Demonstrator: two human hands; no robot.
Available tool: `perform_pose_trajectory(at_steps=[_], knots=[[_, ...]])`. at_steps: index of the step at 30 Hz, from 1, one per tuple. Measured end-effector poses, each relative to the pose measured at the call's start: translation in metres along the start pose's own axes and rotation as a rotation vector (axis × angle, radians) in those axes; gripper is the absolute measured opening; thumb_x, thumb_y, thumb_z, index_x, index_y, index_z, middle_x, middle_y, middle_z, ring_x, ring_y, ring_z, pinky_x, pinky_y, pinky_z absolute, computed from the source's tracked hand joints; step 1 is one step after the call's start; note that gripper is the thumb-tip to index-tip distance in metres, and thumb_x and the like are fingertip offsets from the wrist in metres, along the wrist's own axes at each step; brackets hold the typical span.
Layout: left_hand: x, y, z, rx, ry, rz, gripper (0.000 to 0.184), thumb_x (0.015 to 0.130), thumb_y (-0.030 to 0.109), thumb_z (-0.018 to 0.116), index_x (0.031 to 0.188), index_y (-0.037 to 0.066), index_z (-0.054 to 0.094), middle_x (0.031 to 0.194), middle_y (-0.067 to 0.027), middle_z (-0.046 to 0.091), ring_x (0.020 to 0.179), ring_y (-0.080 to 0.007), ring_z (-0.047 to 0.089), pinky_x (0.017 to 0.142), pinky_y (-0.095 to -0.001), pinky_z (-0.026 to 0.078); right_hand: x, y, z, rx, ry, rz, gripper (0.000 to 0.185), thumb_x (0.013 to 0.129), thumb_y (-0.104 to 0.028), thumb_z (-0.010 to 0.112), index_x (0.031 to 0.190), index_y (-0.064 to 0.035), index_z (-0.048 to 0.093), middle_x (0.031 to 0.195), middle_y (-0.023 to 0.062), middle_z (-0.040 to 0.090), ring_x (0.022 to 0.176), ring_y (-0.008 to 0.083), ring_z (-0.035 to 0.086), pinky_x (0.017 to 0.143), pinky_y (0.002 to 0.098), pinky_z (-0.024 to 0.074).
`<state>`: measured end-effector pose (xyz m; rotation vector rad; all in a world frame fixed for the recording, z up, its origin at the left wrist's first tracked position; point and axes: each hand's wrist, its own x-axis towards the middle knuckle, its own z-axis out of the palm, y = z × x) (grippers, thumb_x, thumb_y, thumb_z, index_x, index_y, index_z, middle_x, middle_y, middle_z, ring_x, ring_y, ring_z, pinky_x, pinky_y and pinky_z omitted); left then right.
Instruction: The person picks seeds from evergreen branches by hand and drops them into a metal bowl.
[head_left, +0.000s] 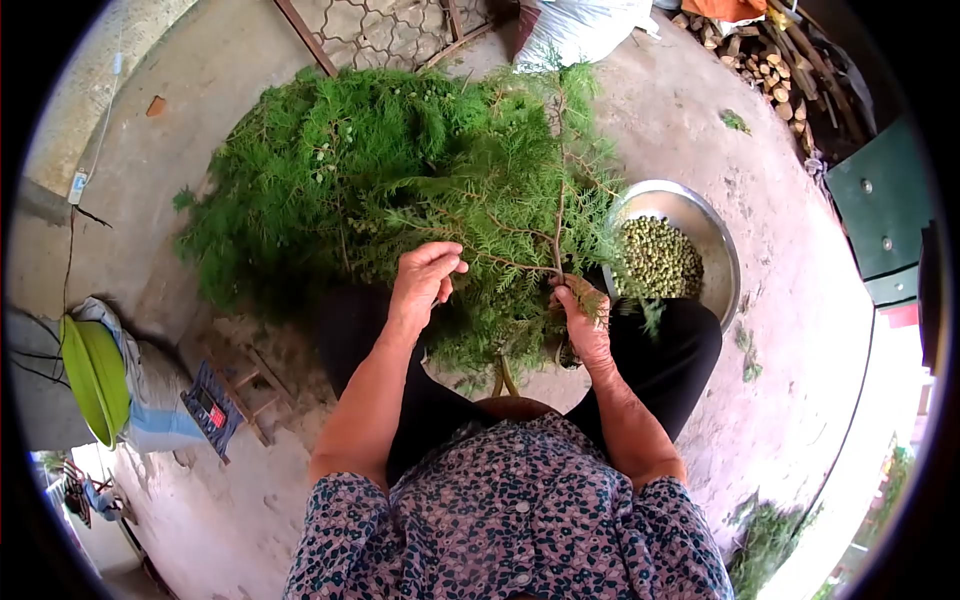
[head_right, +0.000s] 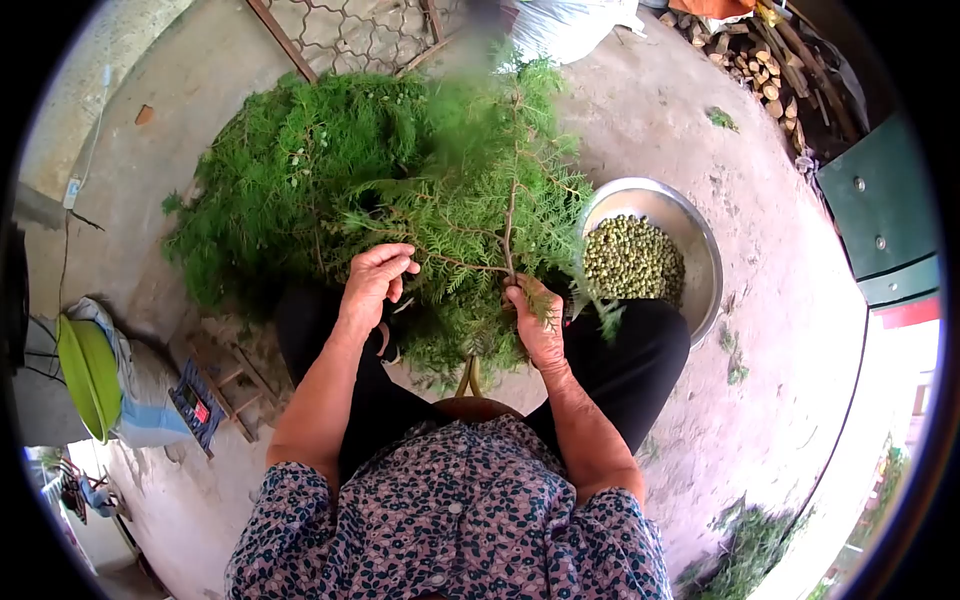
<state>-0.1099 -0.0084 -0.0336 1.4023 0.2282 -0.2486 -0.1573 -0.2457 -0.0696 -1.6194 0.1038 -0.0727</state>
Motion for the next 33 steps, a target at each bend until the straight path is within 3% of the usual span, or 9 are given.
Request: perform_pose_trajectory(at_steps=[9, 11, 18, 20, 25, 27, 29, 31, 33], knots=[[0.001, -0.004, -0.001, -0.111, -0.105, 0.017, 0.019, 0.080, 0.006, 0.059, 0.098, -0.001, 0.059, 0.076, -0.0087, 0.063, 0.040, -0.0060, 0.043, 0.035, -0.0197, 0.034, 0.005, -0.017, -0.010, -0.161, 0.086, -0.100, 0.022, 0.086, -0.016, 0.056, 0.099, 0.0014, 0.057, 0.070, 0.0005, 0.056, 0.058, 0.0059, 0.047, 0.054, 0.0199, 0.0407], [0.002, -0.001, 0.002, -0.229, -0.166, 0.004, 0.020, 0.079, 0.005, 0.059, 0.099, 0.000, 0.060, 0.078, -0.0082, 0.063, 0.044, -0.0057, 0.046, 0.037, -0.0191, 0.035, 0.004, -0.012, -0.008, -0.103, 0.091, -0.015, 0.022, 0.086, -0.016, 0.056, 0.099, 0.0011, 0.057, 0.070, 0.0003, 0.056, 0.057, 0.0053, 0.046, 0.053, 0.0192, 0.0403], [0.010, -0.011, 0.004, -0.209, -0.126, -0.028, 0.020, 0.080, 0.008, 0.060, 0.099, 0.004, 0.061, 0.083, -0.0042, 0.063, 0.060, -0.0073, 0.054, 0.044, -0.0218, 0.040, 0.000, -0.012, 0.008, -0.213, 0.151, -0.253, 0.027, 0.084, -0.021, 0.059, 0.100, 0.0006, 0.057, 0.076, 0.0006, 0.058, 0.059, 0.0059, 0.048, 0.050, 0.0195, 0.0418], [0.012, -0.016, 0.001, -0.310, -0.134, -0.116, 0.022, 0.080, 0.005, 0.059, 0.102, 0.005, 0.058, 0.088, -0.0049, 0.061, 0.068, -0.0105, 0.055, 0.044, -0.0218, 0.038, -0.003, -0.020, 0.016, -0.184, 0.188, -0.212, 0.018, 0.080, -0.009, 0.062, 0.092, 0.0042, 0.057, 0.082, 0.0106, 0.062, 0.070, 0.0178, 0.059, 0.064, 0.0257, 0.0460], [-0.002, -0.026, 0.015, -0.542, 0.122, -0.280, 0.048, 0.074, 0.023, 0.068, 0.114, 0.012, 0.045, 0.095, -0.0030, 0.056, 0.084, -0.0184, 0.055, 0.060, -0.0302, 0.045, -0.008, -0.022, 0.035, -0.200, 0.104, -0.294, 0.017, 0.078, -0.005, 0.063, 0.092, 0.0027, 0.058, 0.077, 0.0107, 0.059, 0.069, 0.0192, 0.058, 0.063, 0.0261, 0.0454], [-0.003, -0.027, 0.011, -0.734, -0.283, -0.016, 0.051, 0.071, 0.020, 0.071, 0.114, 0.009, 0.046, 0.091, -0.0039, 0.057, 0.082, -0.0197, 0.055, 0.059, -0.0289, 0.045, -0.008, -0.018, 0.041, -0.250, 0.107, -0.386, 0.016, 0.078, -0.005, 0.063, 0.092, 0.0030, 0.058, 0.076, 0.0103, 0.058, 0.068, 0.0196, 0.058, 0.062, 0.0266, 0.0451], [-0.004, -0.018, 0.013, -0.898, -0.118, -0.191, 0.048, 0.070, 0.019, 0.073, 0.110, 0.006, 0.050, 0.082, -0.0026, 0.058, 0.069, -0.0151, 0.055, 0.051, -0.0258, 0.042, -0.007, -0.007, 0.044, -0.269, 0.089, -0.438, 0.016, 0.078, -0.003, 0.063, 0.092, 0.0036, 0.058, 0.077, 0.0100, 0.059, 0.067, 0.0197, 0.058, 0.061, 0.0264, 0.0449], [-0.005, -0.003, 0.016, -0.363, -0.136, -0.153, 0.042, 0.070, 0.019, 0.074, 0.104, 0.004, 0.054, 0.073, -0.0009, 0.057, 0.057, -0.0094, 0.052, 0.046, -0.0215, 0.040, -0.010, -0.009, 0.047, -0.292, 0.074, -0.478, 0.017, 0.077, -0.002, 0.063, 0.092, 0.0042, 0.058, 0.079, 0.0096, 0.060, 0.067, 0.0198, 0.058, 0.061, 0.0262, 0.0447], [-0.011, 0.005, 0.024, -0.344, -0.087, -0.081, 0.032, 0.072, 0.019, 0.072, 0.098, 0.006, 0.058, 0.064, 0.0033, 0.053, 0.047, -0.0043, 0.045, 0.040, -0.0192, 0.035, -0.014, -0.026, 0.054, -0.293, 0.031, -0.426, 0.021, 0.074, -0.001, 0.065, 0.093, 0.0035, 0.058, 0.079, 0.0120, 0.060, 0.068, 0.0230, 0.059, 0.061, 0.0272, 0.0453]])
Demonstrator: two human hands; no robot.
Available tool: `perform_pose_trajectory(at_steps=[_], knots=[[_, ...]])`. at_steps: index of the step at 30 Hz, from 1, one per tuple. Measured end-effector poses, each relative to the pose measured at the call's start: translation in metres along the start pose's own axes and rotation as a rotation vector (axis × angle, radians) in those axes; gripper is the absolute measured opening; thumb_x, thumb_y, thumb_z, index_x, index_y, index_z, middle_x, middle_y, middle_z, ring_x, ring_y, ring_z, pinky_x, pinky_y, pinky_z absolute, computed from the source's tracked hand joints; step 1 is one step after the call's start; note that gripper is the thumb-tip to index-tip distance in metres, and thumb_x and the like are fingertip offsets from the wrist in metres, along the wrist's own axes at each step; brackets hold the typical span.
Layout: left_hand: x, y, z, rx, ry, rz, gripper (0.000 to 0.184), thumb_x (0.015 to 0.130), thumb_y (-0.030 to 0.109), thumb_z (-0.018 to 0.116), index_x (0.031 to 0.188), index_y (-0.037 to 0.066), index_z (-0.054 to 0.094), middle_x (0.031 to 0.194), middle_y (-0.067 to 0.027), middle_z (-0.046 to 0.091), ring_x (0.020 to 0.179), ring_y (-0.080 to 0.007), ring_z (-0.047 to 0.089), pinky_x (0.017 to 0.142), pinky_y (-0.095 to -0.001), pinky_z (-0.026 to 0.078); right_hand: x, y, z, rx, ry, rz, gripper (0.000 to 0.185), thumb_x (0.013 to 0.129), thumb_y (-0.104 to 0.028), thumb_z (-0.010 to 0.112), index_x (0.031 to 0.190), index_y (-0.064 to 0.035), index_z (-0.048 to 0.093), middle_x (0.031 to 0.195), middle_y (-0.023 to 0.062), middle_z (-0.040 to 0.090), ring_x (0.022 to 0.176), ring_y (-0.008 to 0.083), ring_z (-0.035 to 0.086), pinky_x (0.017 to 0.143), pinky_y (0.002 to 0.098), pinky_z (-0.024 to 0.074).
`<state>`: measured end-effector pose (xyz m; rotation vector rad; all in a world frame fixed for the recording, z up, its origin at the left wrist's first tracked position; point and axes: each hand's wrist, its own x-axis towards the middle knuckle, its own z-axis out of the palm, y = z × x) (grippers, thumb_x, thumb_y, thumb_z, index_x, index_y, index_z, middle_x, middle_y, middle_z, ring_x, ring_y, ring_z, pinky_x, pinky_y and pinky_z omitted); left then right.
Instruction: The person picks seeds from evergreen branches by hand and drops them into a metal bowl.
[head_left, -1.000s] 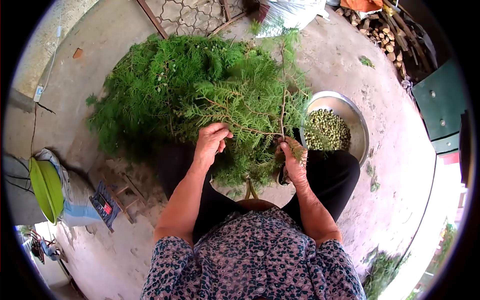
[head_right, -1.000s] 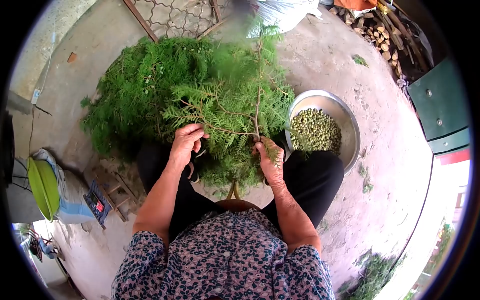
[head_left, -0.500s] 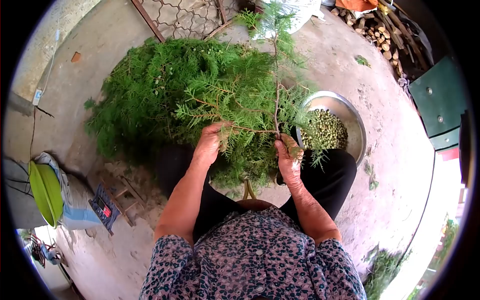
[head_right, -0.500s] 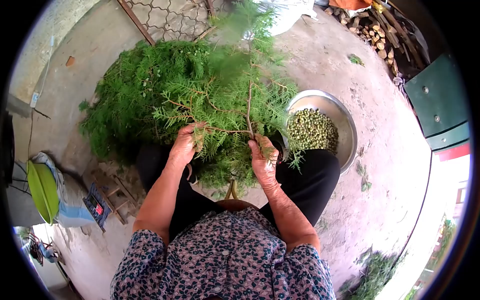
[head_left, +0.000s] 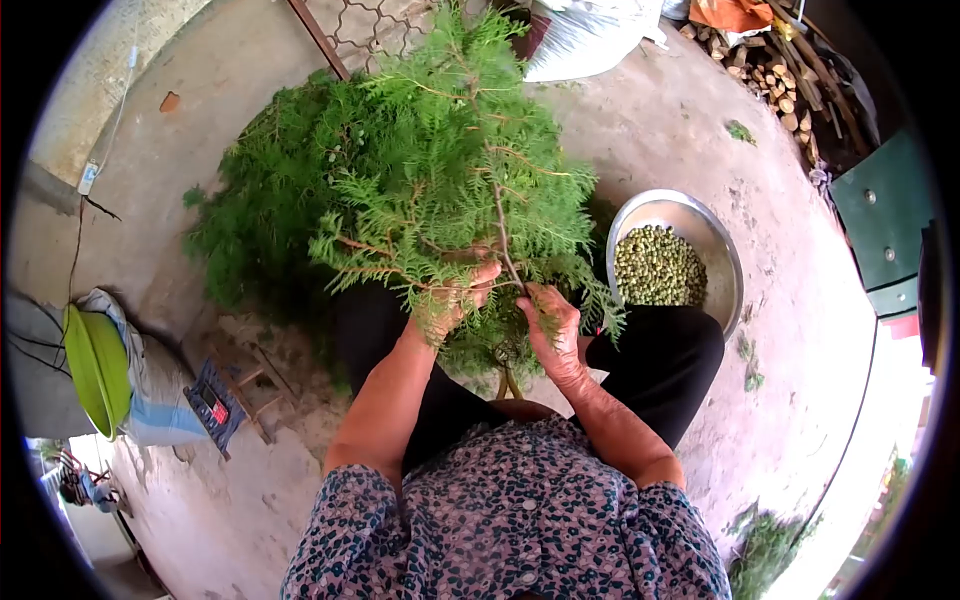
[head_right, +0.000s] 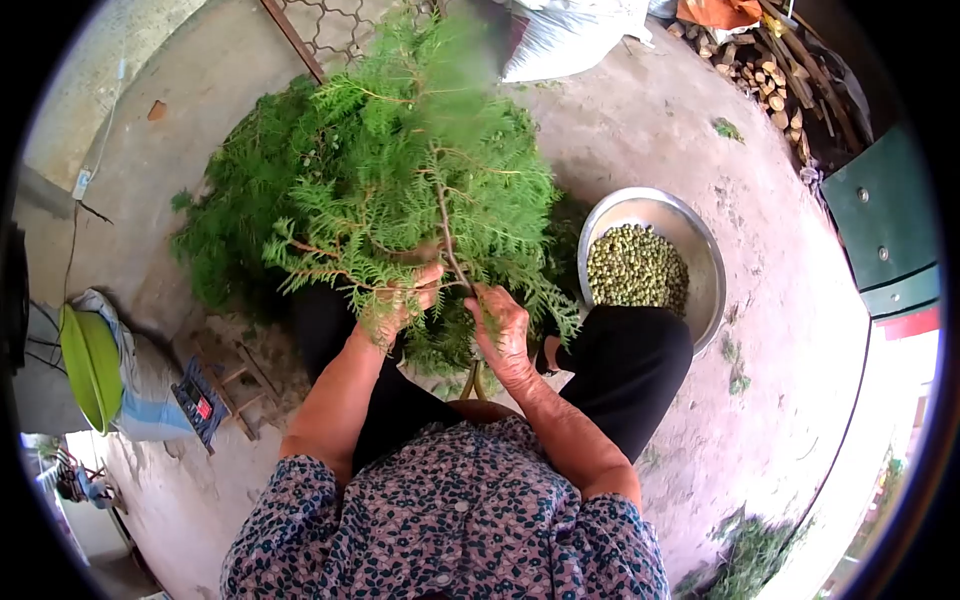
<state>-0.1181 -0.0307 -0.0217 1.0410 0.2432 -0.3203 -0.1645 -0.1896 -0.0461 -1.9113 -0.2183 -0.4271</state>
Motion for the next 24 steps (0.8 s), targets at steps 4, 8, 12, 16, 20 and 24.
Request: perform_pose_trajectory(at_steps=[4, 8, 12, 16, 20, 24], knots=[[0.007, 0.005, 0.000, 0.118, -0.184, -0.178, 0.023, 0.078, 0.013, 0.065, 0.099, 0.005, 0.057, 0.076, -0.0052, 0.064, 0.036, -0.0013, 0.037, 0.032, -0.0158, 0.026, 0.008, -0.001, 0.003, -0.062, -0.096, -0.078, 0.019, 0.073, -0.001, 0.064, 0.091, 0.0022, 0.060, 0.072, 0.0149, 0.057, 0.060, 0.0258, 0.056, 0.052, 0.0321, 0.0446], [0.020, 0.010, -0.016, -0.248, -0.294, -0.112, 0.015, 0.083, 0.004, 0.055, 0.098, 0.001, 0.056, 0.090, -0.0156, 0.063, 0.035, -0.0030, 0.044, 0.026, -0.0134, 0.034, 0.024, 0.007, -0.015, 0.072, 0.053, -0.002, 0.014, 0.079, -0.008, 0.061, 0.091, 0.0000, 0.061, 0.075, 0.0111, 0.059, 0.067, 0.0213, 0.056, 0.063, 0.0275, 0.0449], [0.021, 0.018, -0.030, -0.419, -0.319, -0.030, 0.012, 0.086, 0.007, 0.051, 0.089, -0.004, 0.054, 0.092, -0.0213, 0.059, 0.047, -0.0115, 0.056, 0.033, -0.0156, 0.050, 0.028, 0.032, -0.044, -0.013, 0.170, 0.173, 0.012, 0.080, 0.000, 0.057, 0.091, -0.0022, 0.061, 0.075, 0.0083, 0.058, 0.068, 0.0161, 0.055, 0.064, 0.0248, 0.0437], [0.021, 0.017, -0.031, -0.357, -0.272, -0.012, 0.010, 0.086, 0.008, 0.052, 0.088, -0.001, 0.054, 0.091, -0.0169, 0.060, 0.045, -0.0078, 0.054, 0.029, -0.0145, 0.043, 0.026, 0.017, -0.049, -0.049, 0.061, 0.151, 0.016, 0.078, 0.004, 0.056, 0.091, -0.0030, 0.061, 0.078, 0.0099, 0.059, 0.072, 0.0186, 0.056, 0.067, 0.0255, 0.0441], [0.018, 0.017, -0.024, -0.299, -0.160, -0.096, 0.012, 0.085, 0.003, 0.052, 0.097, 0.004, 0.055, 0.088, -0.0189, 0.062, 0.036, -0.0045, 0.042, 0.028, -0.0134, 0.033, 0.027, -0.007, -0.037, -0.122, -0.255, -0.150, 0.020, 0.077, 0.003, 0.057, 0.097, -0.0002, 0.058, 0.091, 0.0139, 0.060, 0.085, 0.0252, 0.058, 0.075, 0.0291, 0.0442], [0.022, 0.009, -0.026, -0.154, -0.315, -0.064, 0.010, 0.083, 0.007, 0.057, 0.092, 0.004, 0.054, 0.088, -0.0155, 0.062, 0.042, -0.0029, 0.043, 0.033, -0.0135, 0.033, 0.020, -0.017, -0.019, -0.008, -0.421, -0.033, 0.021, 0.080, -0.012, 0.060, 0.094, 0.0023, 0.055, 0.077, 0.0175, 0.056, 0.071, 0.0349, 0.055, 0.061, 0.0367, 0.0441]])
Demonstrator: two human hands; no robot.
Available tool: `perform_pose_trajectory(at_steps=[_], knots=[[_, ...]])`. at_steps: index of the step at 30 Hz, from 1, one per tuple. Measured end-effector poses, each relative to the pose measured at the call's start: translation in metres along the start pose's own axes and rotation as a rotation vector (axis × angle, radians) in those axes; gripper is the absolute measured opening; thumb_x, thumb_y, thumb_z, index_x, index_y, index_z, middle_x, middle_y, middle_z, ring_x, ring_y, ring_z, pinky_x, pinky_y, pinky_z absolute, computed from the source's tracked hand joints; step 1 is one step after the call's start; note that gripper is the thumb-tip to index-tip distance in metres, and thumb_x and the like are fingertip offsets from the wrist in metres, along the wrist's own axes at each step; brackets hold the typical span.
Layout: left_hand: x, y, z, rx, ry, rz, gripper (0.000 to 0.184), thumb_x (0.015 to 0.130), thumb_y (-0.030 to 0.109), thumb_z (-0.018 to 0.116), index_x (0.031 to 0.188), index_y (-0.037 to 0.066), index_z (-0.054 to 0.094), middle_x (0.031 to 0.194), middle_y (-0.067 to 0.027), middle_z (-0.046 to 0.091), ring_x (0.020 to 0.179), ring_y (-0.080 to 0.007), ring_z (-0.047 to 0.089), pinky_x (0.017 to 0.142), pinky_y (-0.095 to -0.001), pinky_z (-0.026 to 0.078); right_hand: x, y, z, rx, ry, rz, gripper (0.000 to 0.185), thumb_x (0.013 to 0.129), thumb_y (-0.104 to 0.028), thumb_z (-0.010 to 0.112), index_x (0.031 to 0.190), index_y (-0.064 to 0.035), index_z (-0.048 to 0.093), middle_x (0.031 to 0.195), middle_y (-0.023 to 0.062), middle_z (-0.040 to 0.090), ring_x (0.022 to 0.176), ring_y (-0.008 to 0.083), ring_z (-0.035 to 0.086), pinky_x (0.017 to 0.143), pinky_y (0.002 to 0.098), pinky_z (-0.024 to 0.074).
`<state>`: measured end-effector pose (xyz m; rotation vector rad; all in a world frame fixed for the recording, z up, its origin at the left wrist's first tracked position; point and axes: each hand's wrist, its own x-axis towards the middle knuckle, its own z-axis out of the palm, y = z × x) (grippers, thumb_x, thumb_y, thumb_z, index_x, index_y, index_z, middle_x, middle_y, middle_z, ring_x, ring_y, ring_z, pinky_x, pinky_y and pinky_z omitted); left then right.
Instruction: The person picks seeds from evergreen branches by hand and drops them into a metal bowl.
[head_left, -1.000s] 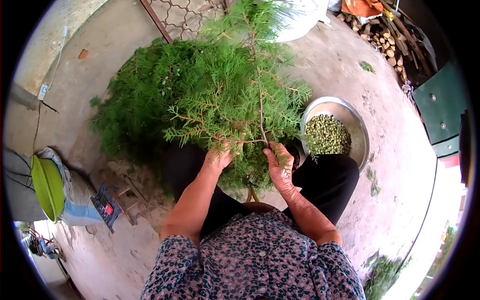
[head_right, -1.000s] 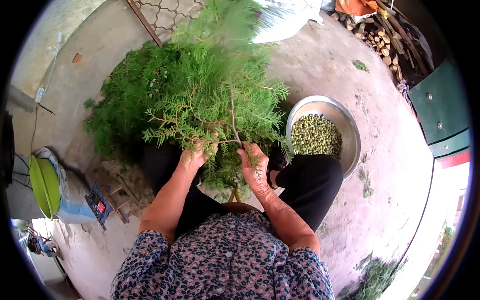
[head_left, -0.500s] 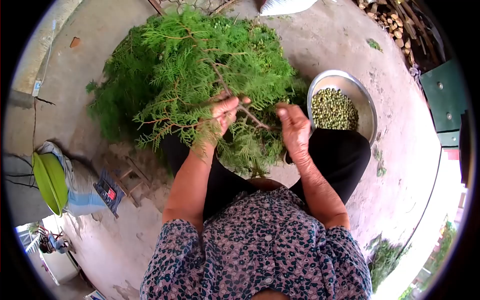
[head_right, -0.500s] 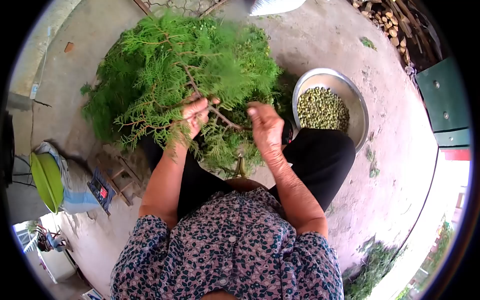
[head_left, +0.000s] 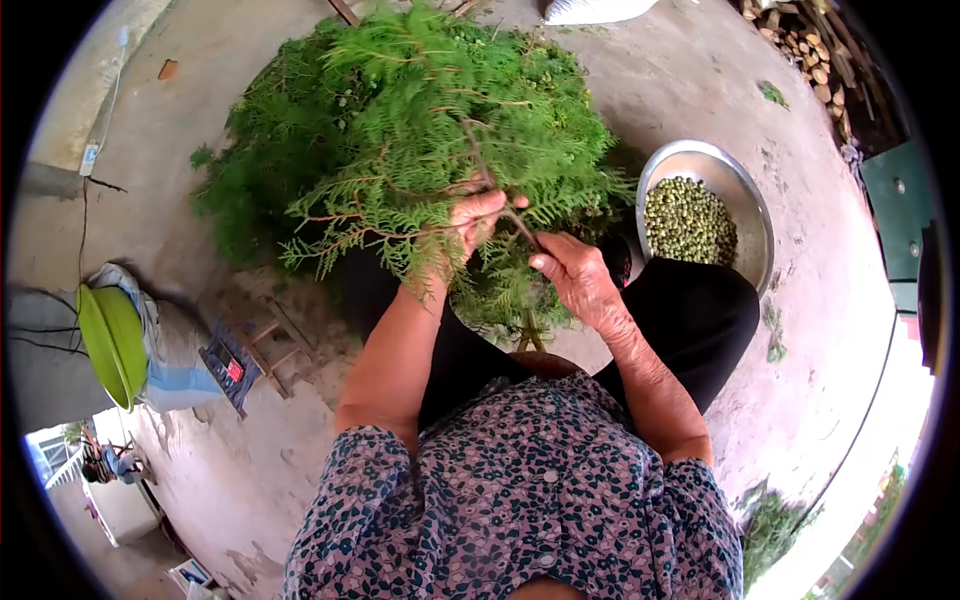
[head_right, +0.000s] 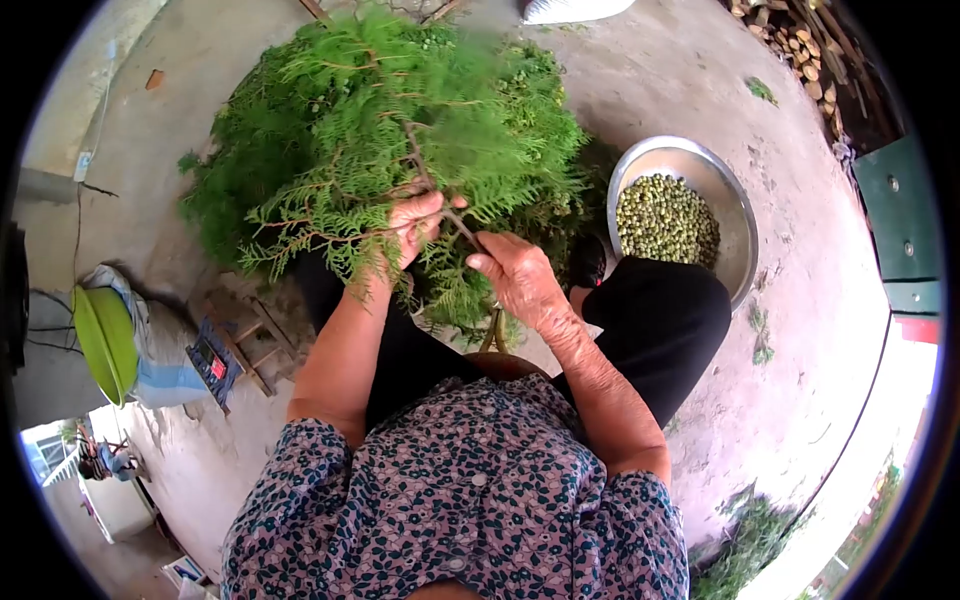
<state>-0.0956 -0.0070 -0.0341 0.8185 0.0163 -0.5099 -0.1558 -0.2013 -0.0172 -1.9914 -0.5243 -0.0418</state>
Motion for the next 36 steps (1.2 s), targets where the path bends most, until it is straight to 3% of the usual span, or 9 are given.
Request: perform_pose_trajectory(at_steps=[9, 12, 16, 22, 27, 29, 31, 35, 36], knots=[[-0.003, -0.016, 0.008, 0.350, 0.276, -0.157, 0.026, 0.078, 0.024, 0.065, 0.095, 0.005, 0.060, 0.077, -0.0054, 0.063, 0.041, -0.0019, 0.035, 0.036, -0.0185, 0.023, -0.010, 0.000, -0.016, 0.237, 0.171, 0.367, 0.016, 0.081, -0.012, 0.059, 0.075, 0.0026, 0.056, 0.055, 0.0132, 0.047, 0.047, 0.0186, 0.043, 0.047, 0.0315, 0.0376], [-0.004, -0.009, 0.028, 0.521, 0.261, -0.193, 0.026, 0.077, 0.026, 0.067, 0.093, 0.005, 0.062, 0.066, 0.0010, 0.058, 0.038, -0.0012, 0.027, 0.034, -0.0191, 0.015, -0.010, -0.016, -0.063, 0.253, 0.201, 0.674, 0.028, 0.084, -0.024, 0.057, 0.085, 0.0031, 0.060, 0.060, 0.0105, 0.056, 0.055, 0.0151, 0.048, 0.054, 0.0313, 0.0408], [-0.003, -0.018, 0.014, 0.578, 0.197, -0.154, 0.020, 0.083, 0.015, 0.057, 0.097, 0.001, 0.061, 0.056, 0.0015, 0.051, 0.036, -0.0017, 0.028, 0.033, -0.0184, 0.016, -0.028, -0.024, -0.119, 0.282, 0.323, 0.555, 0.035, 0.081, -0.028, 0.062, 0.095, 0.0042, 0.060, 0.075, 0.0078, 0.061, 0.072, 0.0126, 0.054, 0.068, 0.0279, 0.0446], [0.002, -0.026, -0.008, 0.484, 0.250, -0.255, 0.019, 0.086, 0.018, 0.055, 0.096, 0.002, 0.059, 0.069, -0.0035, 0.057, 0.042, -0.0041, 0.038, 0.036, -0.0197, 0.028, -0.107, 0.009, -0.230, 0.674, 1.031, 0.697, 0.020, 0.082, -0.026, 0.060, 0.077, -0.0069, 0.057, 0.047, -0.0052, 0.034, 0.037, 0.0053, 0.028, 0.035, 0.0214, 0.0209], [0.001, -0.026, -0.031, 0.310, 0.352, -0.258, 0.021, 0.086, 0.022, 0.056, 0.095, 0.003, 0.059, 0.078, -0.0016, 0.056, 0.061, -0.0082, 0.048, 0.051, -0.0196, 0.038, -0.313, 0.022, -0.357, 0.266, 1.722, 0.456, 0.019, 0.084, -0.034, 0.057, 0.079, -0.0157, 0.056, 0.053, -0.0075, 0.030, 0.047, 0.0040, 0.027, 0.044, 0.0203, 0.0216], [0.004, -0.027, -0.033, 0.238, 0.345, -0.224, 0.022, 0.086, 0.023, 0.056, 0.096, 0.003, 0.059, 0.079, -0.0019, 0.056, 0.065, -0.0089, 0.050, 0.054, -0.0204, 0.040, -0.433, 0.025, -0.422, -0.076, 2.055, 0.382, 0.022, 0.087, -0.031, 0.051, 0.086, -0.0093, 0.056, 0.062, -0.0035, 0.049, 0.055, 0.0076, 0.045, 0.052, 0.0224, 0.0385], [0.007, -0.030, -0.034, 0.167, 0.341, -0.194, 0.023, 0.086, 0.024, 0.056, 0.096, 0.004, 0.059, 0.080, -0.0022, 0.056, 0.068, -0.0097, 0.052, 0.057, -0.0212, 0.042, -0.607, 0.049, -0.488, -0.919, 1.644, 1.302, 0.022, 0.087, -0.028, 0.050, 0.087, -0.0066, 0.056, 0.071, 0.0010, 0.058, 0.067, 0.0102, 0.055, 0.063, 0.0243, 0.0476], [0.021, -0.045, -0.036, -0.064, 0.324, -0.163, 0.030, 0.084, 0.026, 0.058, 0.093, -0.002, 0.055, 0.083, -0.0065, 0.056, 0.075, -0.0166, 0.054, 0.071, -0.0298, 0.050, -0.669, 0.080, -0.471, -1.366, 1.417, 1.016, 0.013, 0.086, -0.012, 0.049, 0.087, -0.0013, 0.057, 0.082, 0.0087, 0.062, 0.071, 0.0161, 0.060, 0.060, 0.0251, 0.0522], [0.023, -0.053, -0.032, -0.062, 0.354, -0.205, 0.028, 0.084, 0.027, 0.059, 0.090, 0.000, 0.055, 0.082, -0.0061, 0.056, 0.074, -0.0163, 0.054, 0.070, -0.0298, 0.049, -0.576, 0.058, -0.429, -0.745, 1.737, 0.826, 0.013, 0.086, -0.011, 0.049, 0.088, -0.0003, 0.057, 0.084, 0.0113, 0.062, 0.074, 0.0186, 0.060, 0.062, 0.0264, 0.0527]])
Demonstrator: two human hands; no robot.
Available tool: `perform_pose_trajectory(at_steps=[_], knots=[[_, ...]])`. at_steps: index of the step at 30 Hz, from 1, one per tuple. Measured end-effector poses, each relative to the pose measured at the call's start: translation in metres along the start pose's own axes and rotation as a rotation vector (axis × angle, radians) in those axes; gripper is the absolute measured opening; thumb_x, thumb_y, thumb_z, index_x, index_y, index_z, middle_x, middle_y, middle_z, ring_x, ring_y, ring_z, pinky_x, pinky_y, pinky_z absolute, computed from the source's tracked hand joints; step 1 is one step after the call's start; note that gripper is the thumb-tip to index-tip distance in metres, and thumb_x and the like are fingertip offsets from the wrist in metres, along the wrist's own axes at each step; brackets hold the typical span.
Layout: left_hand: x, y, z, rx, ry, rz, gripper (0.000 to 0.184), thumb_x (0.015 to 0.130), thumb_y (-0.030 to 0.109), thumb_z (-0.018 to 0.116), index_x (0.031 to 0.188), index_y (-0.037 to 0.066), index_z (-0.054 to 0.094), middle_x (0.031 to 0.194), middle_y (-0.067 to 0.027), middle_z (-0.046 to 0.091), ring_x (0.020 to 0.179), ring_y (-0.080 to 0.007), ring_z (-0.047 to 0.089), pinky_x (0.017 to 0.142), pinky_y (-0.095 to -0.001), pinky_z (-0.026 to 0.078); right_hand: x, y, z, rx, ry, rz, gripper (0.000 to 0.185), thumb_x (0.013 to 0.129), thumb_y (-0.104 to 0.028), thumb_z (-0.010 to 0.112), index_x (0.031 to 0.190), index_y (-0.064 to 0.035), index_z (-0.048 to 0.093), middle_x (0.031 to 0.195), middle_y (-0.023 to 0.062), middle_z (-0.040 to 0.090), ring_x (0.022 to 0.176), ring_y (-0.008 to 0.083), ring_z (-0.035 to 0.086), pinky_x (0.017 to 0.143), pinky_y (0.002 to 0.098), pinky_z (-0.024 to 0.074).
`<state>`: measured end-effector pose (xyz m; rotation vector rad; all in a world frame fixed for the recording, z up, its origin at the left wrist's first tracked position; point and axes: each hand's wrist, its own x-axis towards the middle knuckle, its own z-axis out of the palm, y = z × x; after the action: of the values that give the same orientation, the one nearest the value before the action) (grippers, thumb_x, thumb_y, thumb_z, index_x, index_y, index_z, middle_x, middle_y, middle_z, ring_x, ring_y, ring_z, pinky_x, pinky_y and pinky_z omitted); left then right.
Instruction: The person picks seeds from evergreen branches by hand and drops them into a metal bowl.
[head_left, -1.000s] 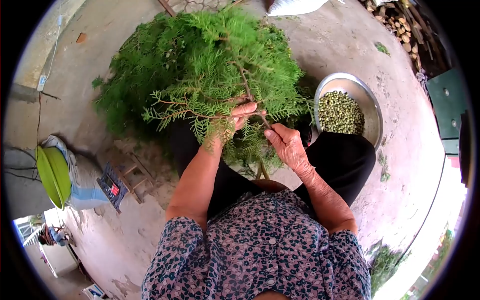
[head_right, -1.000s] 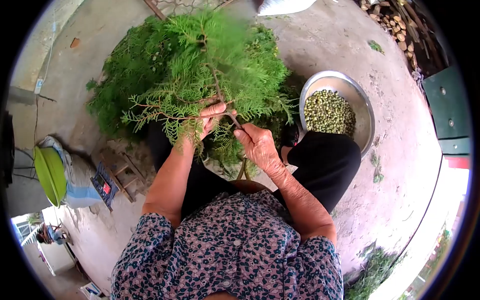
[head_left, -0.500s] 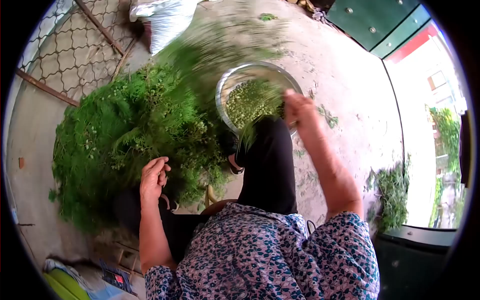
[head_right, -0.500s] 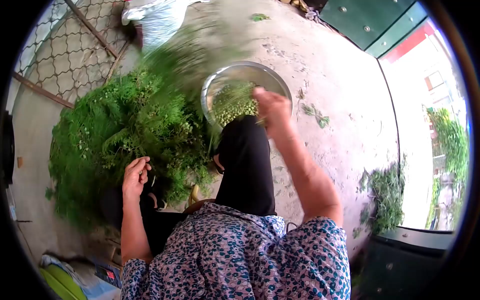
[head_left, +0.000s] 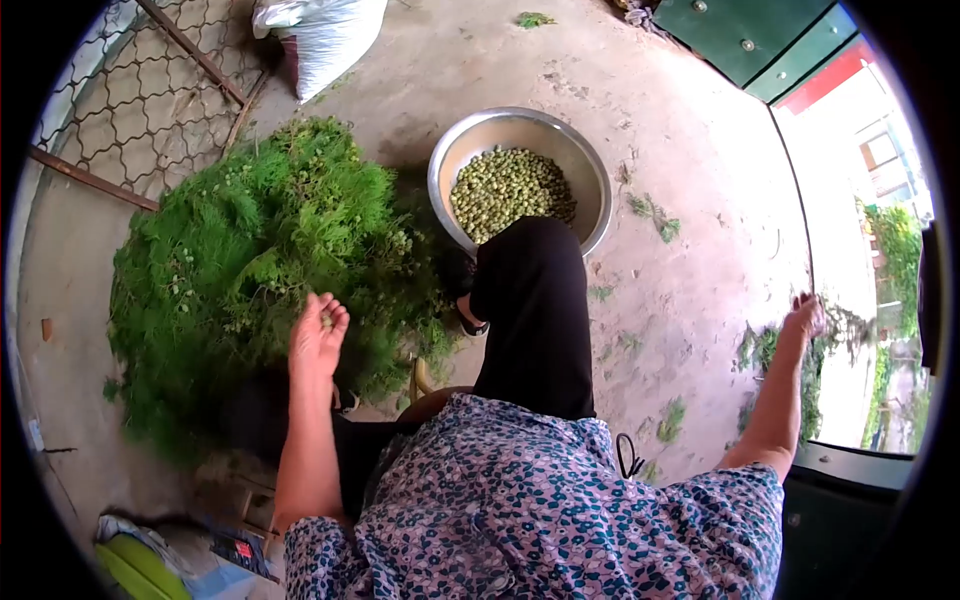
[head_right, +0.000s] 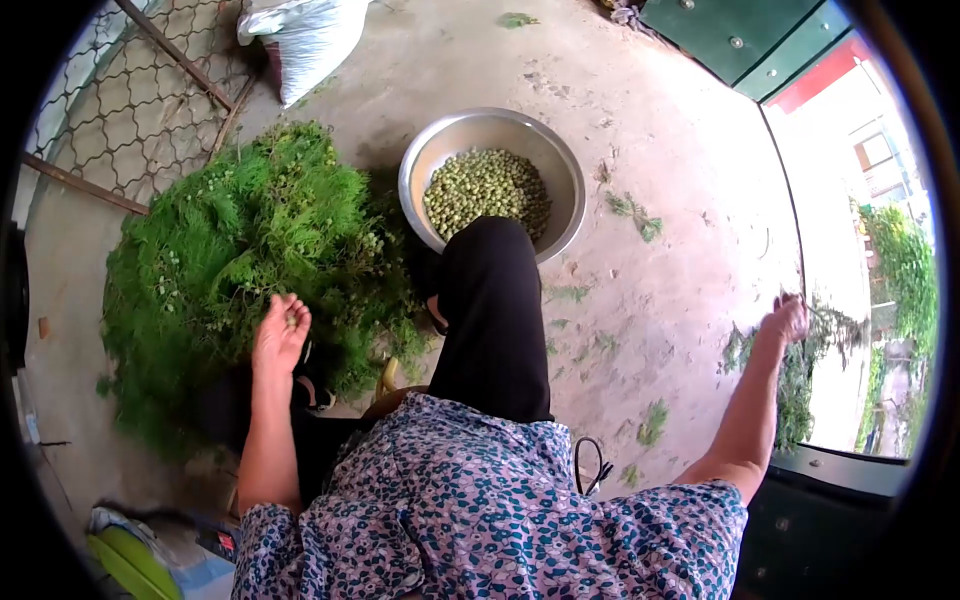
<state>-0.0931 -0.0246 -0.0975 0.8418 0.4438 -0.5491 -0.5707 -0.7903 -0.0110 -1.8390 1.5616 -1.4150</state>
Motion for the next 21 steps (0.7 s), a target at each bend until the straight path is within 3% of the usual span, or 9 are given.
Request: perform_pose_trajectory(at_steps=[2, 6, 10, 12, 14, 16, 17, 19, 21], knots=[[0.006, -0.022, 0.003, 0.038, 0.083, -0.022, 0.029, 0.083, 0.029, 0.060, 0.087, 0.001, 0.055, 0.081, -0.0056, 0.055, 0.072, -0.0160, 0.053, 0.069, -0.0300, 0.049, -0.144, -0.169, 0.044, 0.612, 0.011, 0.341, 0.016, 0.086, -0.010, 0.050, 0.094, 0.0014, 0.057, 0.089, 0.0154, 0.061, 0.077, 0.0213, 0.060, 0.066, 0.0295, 0.0532], [0.019, -0.065, 0.035, 0.155, 0.123, -0.049, 0.046, 0.079, 0.037, 0.062, 0.101, -0.002, 0.053, 0.097, -0.0147, 0.055, 0.093, -0.0236, 0.054, 0.086, -0.0353, 0.045, -0.263, -0.231, 0.115, 0.898, -0.459, 0.463, 0.019, 0.085, -0.008, 0.052, 0.100, -0.0001, 0.057, 0.086, 0.0114, 0.061, 0.074, 0.0193, 0.059, 0.062, 0.0288, 0.0497], [-0.005, -0.053, 0.139, 0.267, -0.390, -0.049, 0.105, 0.069, 0.059, 0.061, 0.135, -0.005, 0.009, 0.140, -0.0251, 0.012, 0.130, -0.0354, 0.016, 0.106, -0.0446, 0.015, -0.347, -0.306, 0.132, 1.031, -0.713, 0.505, 0.016, 0.085, -0.008, 0.053, 0.098, 0.0014, 0.057, 0.081, 0.0092, 0.060, 0.068, 0.0170, 0.058, 0.060, 0.0277, 0.0497], [-0.025, -0.033, 0.176, 0.357, -0.456, 0.131, 0.099, 0.071, 0.057, 0.060, 0.134, -0.005, 0.014, 0.139, -0.0251, 0.016, 0.130, -0.0359, 0.017, 0.107, -0.0433, 0.013, -0.378, -0.330, 0.132, 1.061, -0.804, 0.418, 0.016, 0.085, -0.007, 0.053, 0.098, 0.0014, 0.057, 0.079, 0.0092, 0.060, 0.067, 0.0165, 0.058, 0.059, 0.0266, 0.0494], [-0.048, -0.011, 0.195, 0.351, -0.448, 0.377, 0.080, 0.074, 0.046, 0.063, 0.129, -0.003, 0.031, 0.135, -0.0190, 0.031, 0.126, -0.0289, 0.029, 0.104, -0.0425, 0.023, -0.408, -0.353, 0.123, 0.963, -0.922, 0.457, 0.016, 0.085, -0.008, 0.053, 0.097, 0.0015, 0.058, 0.076, 0.0081, 0.060, 0.062, 0.0147, 0.057, 0.058, 0.0261, 0.0490], [-0.085, 0.016, 0.204, 0.470, -0.424, 0.988, 0.040, 0.086, 0.028, 0.049, 0.113, -0.001, 0.050, 0.121, -0.0128, 0.047, 0.114, -0.0233, 0.043, 0.094, -0.0372, 0.036, -0.439, -0.359, 0.121, 0.906, -1.078, 0.394, 0.013, 0.084, -0.005, 0.053, 0.094, 0.0018, 0.058, 0.073, 0.0058, 0.059, 0.059, 0.0111, 0.054, 0.056, 0.0232, 0.0468], [-0.101, 0.036, 0.202, 0.633, -0.288, 1.325, 0.036, 0.088, 0.024, 0.043, 0.112, -0.002, 0.049, 0.121, -0.0158, 0.046, 0.112, -0.0254, 0.045, 0.095, -0.0385, 0.035, -0.455, -0.362, 0.121, 0.852, -1.166, 0.366, 0.012, 0.084, -0.004, 0.052, 0.093, 0.0011, 0.059, 0.072, 0.0048, 0.059, 0.058, 0.0097, 0.053, 0.053, 0.0220, 0.0451], [-0.141, 0.081, 0.190, 0.478, -0.595, 1.738, 0.038, 0.086, 0.023, 0.043, 0.112, -0.004, 0.048, 0.122, -0.0195, 0.044, 0.113, -0.0262, 0.044, 0.096, -0.0420, 0.034, -0.489, -0.347, 0.134, 0.772, -1.462, 0.281, 0.012, 0.082, -0.005, 0.055, 0.091, -0.0008, 0.060, 0.072, 0.0039, 0.059, 0.057, 0.0085, 0.053, 0.048, 0.0224, 0.0431], [-0.180, 0.109, 0.186, 0.399, -0.647, 2.023, 0.037, 0.086, 0.023, 0.043, 0.112, -0.004, 0.048, 0.121, -0.0188, 0.044, 0.112, -0.0258, 0.044, 0.096, -0.0418, 0.034, -0.514, -0.353, 0.136, 0.583, -1.521, -0.180, 0.012, 0.077, -0.005, 0.059, 0.089, -0.0010, 0.061, 0.072, 0.0113, 0.062, 0.063, 0.0157, 0.059, 0.058, 0.0277, 0.0477]])
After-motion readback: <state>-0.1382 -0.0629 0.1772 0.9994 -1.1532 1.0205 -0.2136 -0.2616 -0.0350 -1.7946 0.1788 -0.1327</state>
